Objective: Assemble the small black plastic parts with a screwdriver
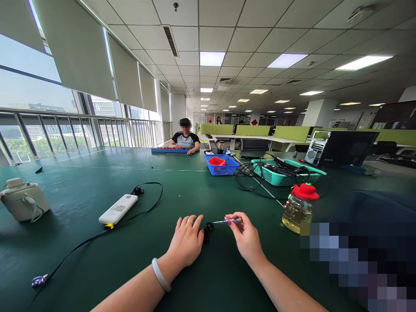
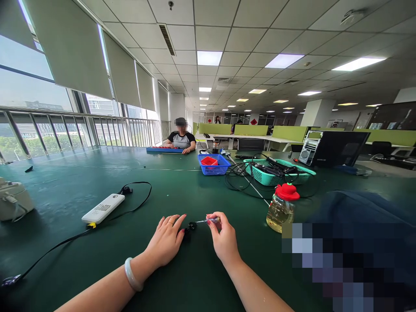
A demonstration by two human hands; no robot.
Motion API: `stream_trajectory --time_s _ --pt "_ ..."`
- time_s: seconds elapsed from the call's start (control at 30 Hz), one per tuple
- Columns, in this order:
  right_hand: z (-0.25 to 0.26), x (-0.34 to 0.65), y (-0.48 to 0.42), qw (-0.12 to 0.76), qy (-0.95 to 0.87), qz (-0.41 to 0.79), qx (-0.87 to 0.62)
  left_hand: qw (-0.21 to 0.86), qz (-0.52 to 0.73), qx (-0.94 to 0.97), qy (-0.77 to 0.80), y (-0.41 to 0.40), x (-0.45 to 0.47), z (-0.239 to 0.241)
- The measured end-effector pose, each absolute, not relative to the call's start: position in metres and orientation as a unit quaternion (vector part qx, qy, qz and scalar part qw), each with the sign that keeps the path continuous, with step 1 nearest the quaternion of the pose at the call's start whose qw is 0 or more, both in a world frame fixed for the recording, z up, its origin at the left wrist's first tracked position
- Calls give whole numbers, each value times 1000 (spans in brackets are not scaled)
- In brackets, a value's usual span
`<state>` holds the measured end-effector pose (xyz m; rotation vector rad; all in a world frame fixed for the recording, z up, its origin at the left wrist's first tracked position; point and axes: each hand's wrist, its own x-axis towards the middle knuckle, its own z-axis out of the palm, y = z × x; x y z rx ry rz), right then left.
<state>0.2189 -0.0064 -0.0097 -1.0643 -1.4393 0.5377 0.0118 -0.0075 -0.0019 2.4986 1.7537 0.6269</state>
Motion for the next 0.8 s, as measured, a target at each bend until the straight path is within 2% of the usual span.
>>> stream_trajectory --time_s 0.2,0.8 --pt "-10 217 -7 592 -622 232 -457 131 177 844 489 -3 13 -5" --pt "-10 213 -13 579 -642 267 -426 101 204 819 527 -1 13 -3"
